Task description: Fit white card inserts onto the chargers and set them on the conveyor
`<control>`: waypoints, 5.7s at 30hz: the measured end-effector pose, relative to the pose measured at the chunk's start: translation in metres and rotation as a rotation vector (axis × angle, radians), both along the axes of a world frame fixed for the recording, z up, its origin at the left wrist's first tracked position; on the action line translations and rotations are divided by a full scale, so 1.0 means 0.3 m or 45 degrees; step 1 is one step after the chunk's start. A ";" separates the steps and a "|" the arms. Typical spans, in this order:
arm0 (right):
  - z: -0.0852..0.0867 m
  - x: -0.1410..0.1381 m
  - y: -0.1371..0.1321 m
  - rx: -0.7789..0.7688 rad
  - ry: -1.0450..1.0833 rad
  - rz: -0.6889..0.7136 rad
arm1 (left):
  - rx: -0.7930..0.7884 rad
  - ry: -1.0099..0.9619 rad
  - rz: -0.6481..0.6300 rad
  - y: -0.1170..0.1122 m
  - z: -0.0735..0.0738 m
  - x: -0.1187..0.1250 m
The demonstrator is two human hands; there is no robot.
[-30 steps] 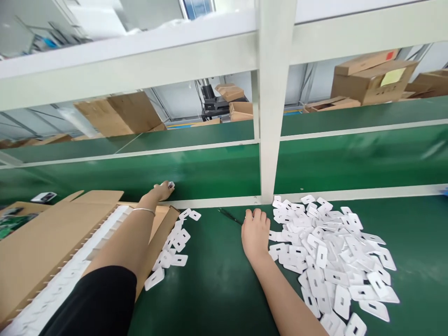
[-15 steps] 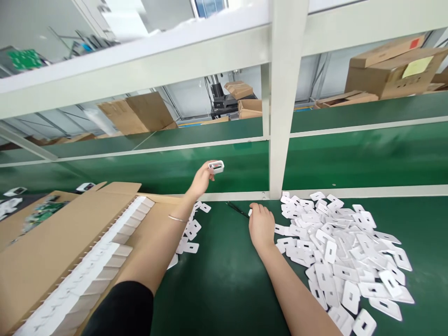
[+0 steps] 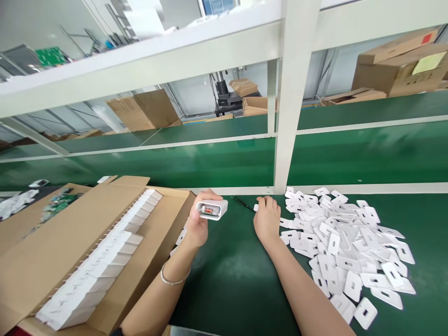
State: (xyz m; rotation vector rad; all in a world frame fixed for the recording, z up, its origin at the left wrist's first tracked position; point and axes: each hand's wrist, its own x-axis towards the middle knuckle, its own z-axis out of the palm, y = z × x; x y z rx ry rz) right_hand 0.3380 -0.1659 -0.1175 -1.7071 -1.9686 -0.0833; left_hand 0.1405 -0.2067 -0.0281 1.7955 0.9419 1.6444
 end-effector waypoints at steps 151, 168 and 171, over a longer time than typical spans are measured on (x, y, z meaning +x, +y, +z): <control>0.069 0.012 -0.032 -0.192 0.327 0.022 | -0.796 -0.654 0.073 0.064 -0.249 -0.022; 0.029 0.009 -0.004 -0.188 -0.001 0.091 | -0.478 -0.090 1.020 -0.342 0.129 -0.506; 0.034 0.006 -0.008 -0.207 -0.017 0.085 | -0.586 0.081 1.058 -0.341 0.118 -0.534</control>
